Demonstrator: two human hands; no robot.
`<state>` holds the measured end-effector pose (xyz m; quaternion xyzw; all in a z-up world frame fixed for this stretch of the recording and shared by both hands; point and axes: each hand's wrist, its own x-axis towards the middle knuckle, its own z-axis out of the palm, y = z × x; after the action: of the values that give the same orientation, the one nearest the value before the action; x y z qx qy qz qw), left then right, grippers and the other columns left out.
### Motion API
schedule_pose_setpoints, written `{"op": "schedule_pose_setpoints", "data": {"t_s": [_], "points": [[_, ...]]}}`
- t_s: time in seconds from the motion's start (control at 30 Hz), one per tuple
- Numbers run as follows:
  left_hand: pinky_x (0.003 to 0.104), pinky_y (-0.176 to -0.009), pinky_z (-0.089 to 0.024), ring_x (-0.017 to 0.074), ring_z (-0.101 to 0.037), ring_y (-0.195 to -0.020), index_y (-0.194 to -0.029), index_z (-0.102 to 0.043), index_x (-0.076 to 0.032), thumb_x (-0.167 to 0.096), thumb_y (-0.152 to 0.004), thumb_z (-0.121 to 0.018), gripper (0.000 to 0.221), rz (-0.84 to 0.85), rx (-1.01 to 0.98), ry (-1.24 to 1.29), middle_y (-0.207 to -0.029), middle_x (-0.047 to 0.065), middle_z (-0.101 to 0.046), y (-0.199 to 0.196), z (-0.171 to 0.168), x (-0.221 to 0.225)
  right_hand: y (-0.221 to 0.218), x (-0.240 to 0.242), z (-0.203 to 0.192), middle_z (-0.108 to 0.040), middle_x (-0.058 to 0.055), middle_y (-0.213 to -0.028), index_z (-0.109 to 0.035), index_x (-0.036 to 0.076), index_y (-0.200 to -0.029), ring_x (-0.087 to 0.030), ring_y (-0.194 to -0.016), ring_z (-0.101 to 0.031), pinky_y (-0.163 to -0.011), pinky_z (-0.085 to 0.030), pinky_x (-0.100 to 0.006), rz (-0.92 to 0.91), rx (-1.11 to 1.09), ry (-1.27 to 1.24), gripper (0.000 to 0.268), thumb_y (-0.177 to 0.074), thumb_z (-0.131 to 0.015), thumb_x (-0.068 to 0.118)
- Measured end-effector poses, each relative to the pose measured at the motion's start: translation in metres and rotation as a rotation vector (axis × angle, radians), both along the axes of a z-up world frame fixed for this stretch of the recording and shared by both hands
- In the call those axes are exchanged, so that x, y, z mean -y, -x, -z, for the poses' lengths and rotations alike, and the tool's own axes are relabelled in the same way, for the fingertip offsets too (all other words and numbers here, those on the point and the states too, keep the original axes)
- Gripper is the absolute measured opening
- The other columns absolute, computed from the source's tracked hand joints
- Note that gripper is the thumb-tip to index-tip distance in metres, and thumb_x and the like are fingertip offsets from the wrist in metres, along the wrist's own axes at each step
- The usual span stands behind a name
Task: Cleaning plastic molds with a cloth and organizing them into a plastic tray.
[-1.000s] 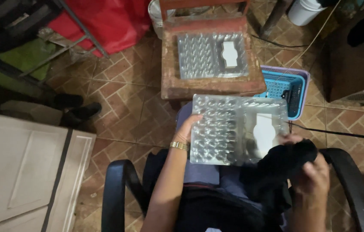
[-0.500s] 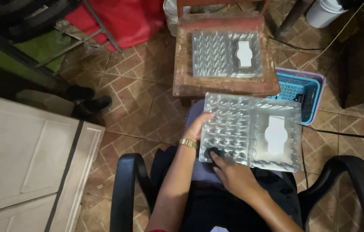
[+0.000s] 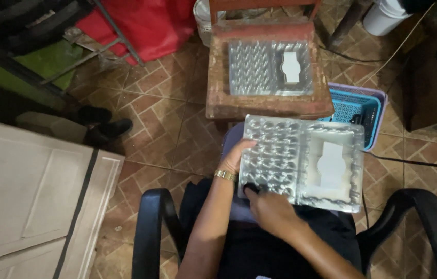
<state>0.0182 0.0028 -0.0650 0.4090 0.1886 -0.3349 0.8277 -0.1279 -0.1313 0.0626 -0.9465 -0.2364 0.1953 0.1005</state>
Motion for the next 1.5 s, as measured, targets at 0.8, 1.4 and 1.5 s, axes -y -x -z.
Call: {"op": "schedule_pose_setpoints", "data": {"t_s": [0.8, 1.4, 1.5], "points": [[0.035, -0.069, -0.057, 0.0233, -0.072, -0.08, -0.106, -0.07, -0.01, -0.025, -0.084, -0.074, 0.027, 0.05, 0.115, 0.247, -0.095, 0.007, -0.074, 0.004, -0.014, 0.0, 0.016, 0.071, -0.037, -0.065, 0.0, -0.148, -0.062, 0.027, -0.144, -0.014, -0.134, -0.062, -0.106, -0.04, -0.024, 0.487, -0.457, -0.51, 0.048, -0.096, -0.06, 0.025], [0.035, -0.061, -0.055, 0.024, -0.069, -0.069, -0.095, -0.07, -0.013, -0.022, -0.077, -0.074, 0.021, -0.053, -0.088, 0.173, -0.084, 0.007, -0.073, 0.009, -0.022, 0.004, 0.016, 0.026, -0.003, -0.074, -0.018, -0.1, -0.037, 0.017, -0.152, -0.046, -0.088, -0.07, -0.066, -0.053, -0.058, 0.202, -0.193, -0.028, 0.054, -0.101, -0.047, 0.03], [0.037, -0.061, -0.055, 0.0252, -0.069, -0.069, -0.094, -0.069, -0.014, -0.023, -0.074, -0.076, 0.023, -0.101, -0.122, 0.108, -0.084, 0.008, -0.072, 0.013, -0.032, -0.001, 0.019, 0.031, 0.001, -0.066, -0.022, -0.123, -0.038, 0.021, -0.155, -0.047, -0.1, -0.068, -0.078, -0.053, -0.057, 0.188, -0.207, -0.077, 0.06, -0.098, -0.05, 0.028]]}}
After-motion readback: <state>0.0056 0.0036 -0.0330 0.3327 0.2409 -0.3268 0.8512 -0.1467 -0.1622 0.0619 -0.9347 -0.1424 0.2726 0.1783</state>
